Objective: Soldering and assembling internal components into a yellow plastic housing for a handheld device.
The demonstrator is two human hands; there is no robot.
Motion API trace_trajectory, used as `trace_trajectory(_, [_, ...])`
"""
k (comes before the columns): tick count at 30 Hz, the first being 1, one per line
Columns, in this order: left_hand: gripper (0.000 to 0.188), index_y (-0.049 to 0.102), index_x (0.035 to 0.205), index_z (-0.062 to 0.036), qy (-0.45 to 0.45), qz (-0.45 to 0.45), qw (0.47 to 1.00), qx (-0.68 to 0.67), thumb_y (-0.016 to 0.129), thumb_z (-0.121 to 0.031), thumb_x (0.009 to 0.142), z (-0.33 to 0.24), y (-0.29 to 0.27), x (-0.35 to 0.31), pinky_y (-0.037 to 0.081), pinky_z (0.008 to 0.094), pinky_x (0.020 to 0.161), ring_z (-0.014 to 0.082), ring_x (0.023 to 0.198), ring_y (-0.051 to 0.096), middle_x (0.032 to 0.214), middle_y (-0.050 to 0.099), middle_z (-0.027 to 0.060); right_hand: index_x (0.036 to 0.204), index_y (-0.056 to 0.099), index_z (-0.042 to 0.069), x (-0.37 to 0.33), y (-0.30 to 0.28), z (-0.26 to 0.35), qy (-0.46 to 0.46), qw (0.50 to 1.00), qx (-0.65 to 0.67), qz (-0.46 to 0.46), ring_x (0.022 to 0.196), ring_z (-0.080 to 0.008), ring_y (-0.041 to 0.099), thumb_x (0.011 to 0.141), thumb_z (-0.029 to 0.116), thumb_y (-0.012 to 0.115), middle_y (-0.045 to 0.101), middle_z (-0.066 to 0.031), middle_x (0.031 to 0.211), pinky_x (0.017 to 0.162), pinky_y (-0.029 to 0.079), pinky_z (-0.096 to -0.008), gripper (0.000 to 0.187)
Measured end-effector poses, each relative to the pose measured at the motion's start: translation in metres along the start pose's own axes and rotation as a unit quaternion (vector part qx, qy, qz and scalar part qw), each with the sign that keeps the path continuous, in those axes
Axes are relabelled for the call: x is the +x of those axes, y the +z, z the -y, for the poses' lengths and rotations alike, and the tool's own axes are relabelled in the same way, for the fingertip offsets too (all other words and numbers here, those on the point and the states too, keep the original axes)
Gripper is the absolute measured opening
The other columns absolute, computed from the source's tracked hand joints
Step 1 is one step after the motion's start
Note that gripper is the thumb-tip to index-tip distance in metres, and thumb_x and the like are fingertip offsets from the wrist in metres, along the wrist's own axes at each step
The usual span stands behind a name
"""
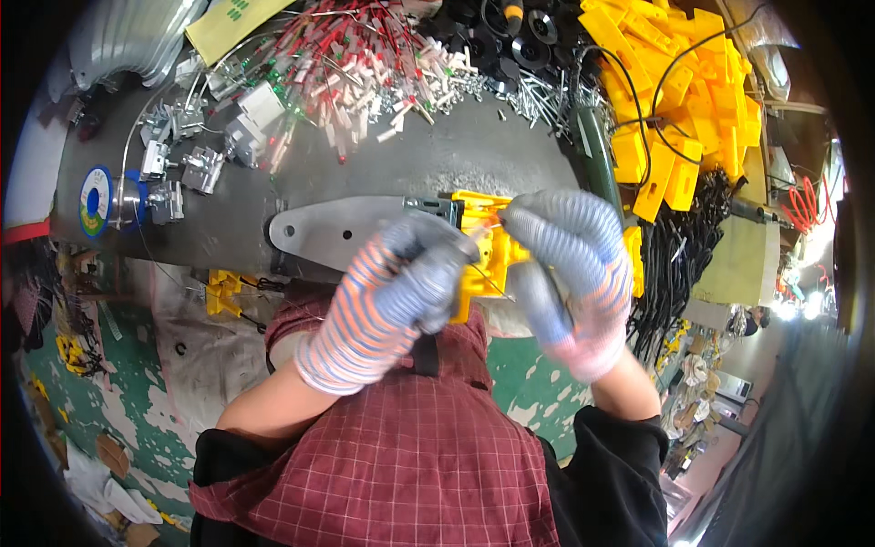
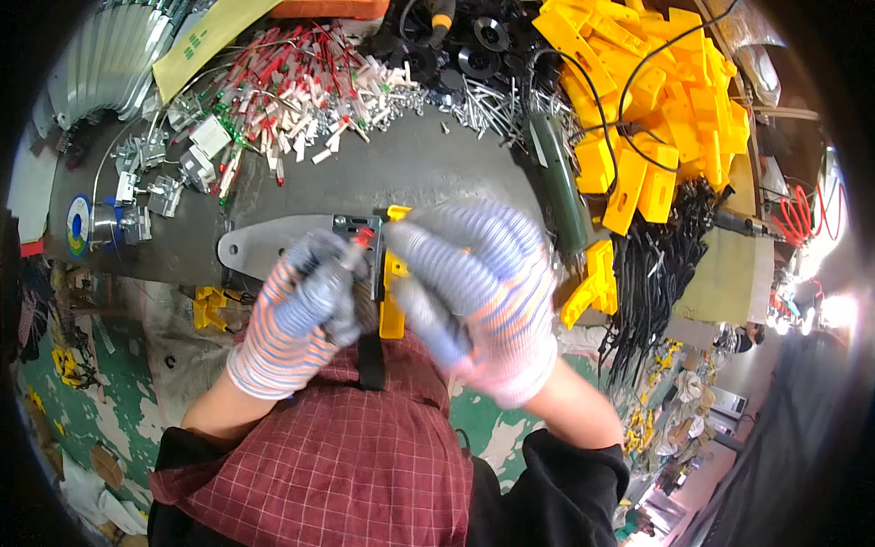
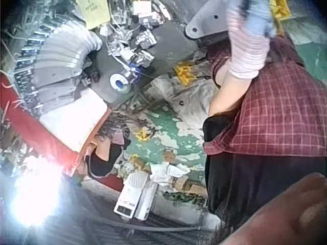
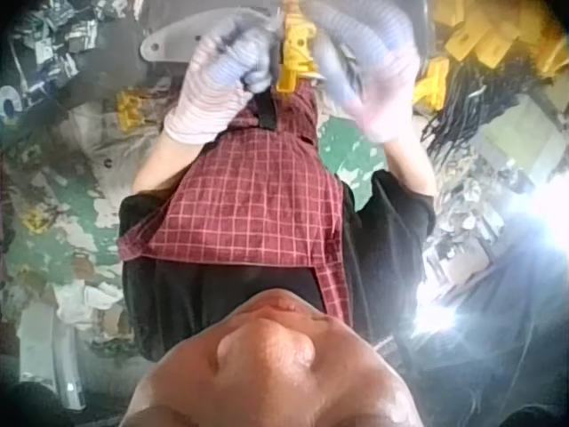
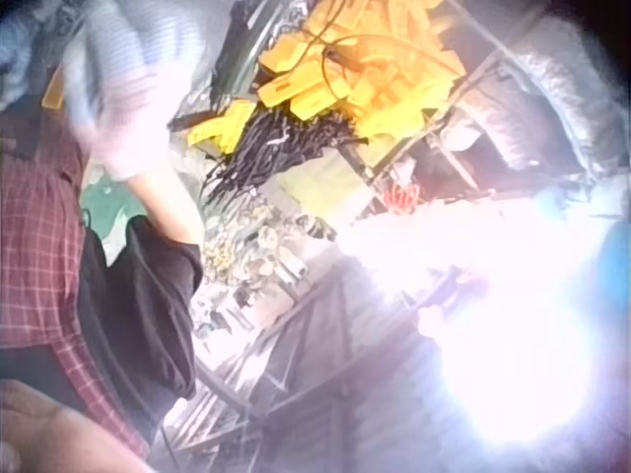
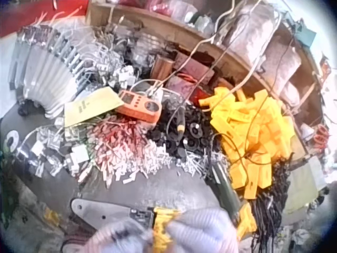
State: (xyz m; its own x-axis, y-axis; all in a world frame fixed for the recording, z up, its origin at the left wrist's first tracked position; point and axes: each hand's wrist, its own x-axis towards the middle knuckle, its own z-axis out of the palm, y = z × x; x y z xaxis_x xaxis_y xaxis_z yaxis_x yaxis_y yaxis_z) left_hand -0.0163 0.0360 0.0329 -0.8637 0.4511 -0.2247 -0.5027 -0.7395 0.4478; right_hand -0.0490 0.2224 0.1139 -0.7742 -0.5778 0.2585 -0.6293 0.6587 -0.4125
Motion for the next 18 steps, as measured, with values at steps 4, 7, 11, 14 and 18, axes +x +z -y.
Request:
trace_trajectory(4, [0.016, 0.060, 0.103, -0.0068, -0.042, 0.095, 0.993, -0.063, 0.062, -0.022, 0.098, 0.021, 0.020, -0.004, 0.041, 0.0223, 0.058, 0.0057, 0.067, 0.050, 0.077, 0.054, -0.0027, 0.117, 0.062, 0.001, -0.030, 0.012, 0.024, 0.122, 0.947, 0.294, -0.046, 0.115, -0.0337, 0.058, 0.092, 0.020, 0.066, 0.063, -0.0193, 0.117, 0.101, 0.043, -0.0455, 0.032])
trace_trajectory(7, [0.024, 0.060, 0.105, -0.0067, -0.029, 0.082, 0.990, 0.114, 0.071, -0.022, 0.090, 0.016, 0.027, 0.001, 0.047, 0.0278, 0.069, 0.0123, 0.075, 0.055, 0.082, 0.056, 0.0009, 0.104, 0.062, 0.003, -0.045, 0.017, 0.015, 0.191, 0.862, 0.457, -0.108, 0.112, -0.0293, 0.061, 0.092, 0.015, 0.066, 0.066, -0.0184, 0.111, 0.099, 0.046, -0.0455, 0.017])
trace_trajectory(11, [0.043, 0.064, 0.101, -0.0085, 0.391, 0.028, 0.526, 0.754, 0.071, -0.044, 0.079, -0.007, -0.008, 0.024, 0.047, 0.0501, 0.088, 0.0369, 0.098, 0.057, 0.108, 0.060, 0.0150, 0.094, 0.064, 0.005, -0.053, -0.015, 0.007, 0.301, 0.775, 0.538, -0.139, 0.083, -0.0199, 0.066, 0.093, 0.015, 0.065, 0.068, -0.0097, 0.092, 0.076, 0.055, -0.0390, 0.010])
trace_trajectory(14, [0.049, 0.065, 0.103, -0.0115, 0.316, 0.002, 0.482, 0.817, 0.071, -0.051, 0.074, 0.003, -0.017, 0.030, 0.032, 0.0560, 0.106, 0.0395, 0.122, 0.046, 0.124, 0.055, 0.0183, 0.093, 0.067, 0.004, -0.040, -0.003, -0.012, 0.277, 0.940, 0.198, -0.018, 0.071, -0.0161, 0.064, 0.091, 0.011, 0.065, 0.066, -0.0068, 0.085, 0.066, 0.052, -0.0327, 0.008])
trace_trajectory(18, [0.049, 0.065, 0.103, -0.0121, 0.265, 0.009, 0.494, 0.828, 0.074, -0.047, 0.070, 0.008, -0.013, 0.035, 0.031, 0.0561, 0.106, 0.0382, 0.122, 0.045, 0.125, 0.055, 0.0179, 0.096, 0.068, 0.007, -0.022, 0.004, -0.032, 0.127, 0.984, -0.101, 0.073, 0.071, -0.0305, 0.063, 0.081, 0.009, 0.068, 0.062, -0.0110, 0.079, 0.061, 0.050, -0.0383, 0.016])
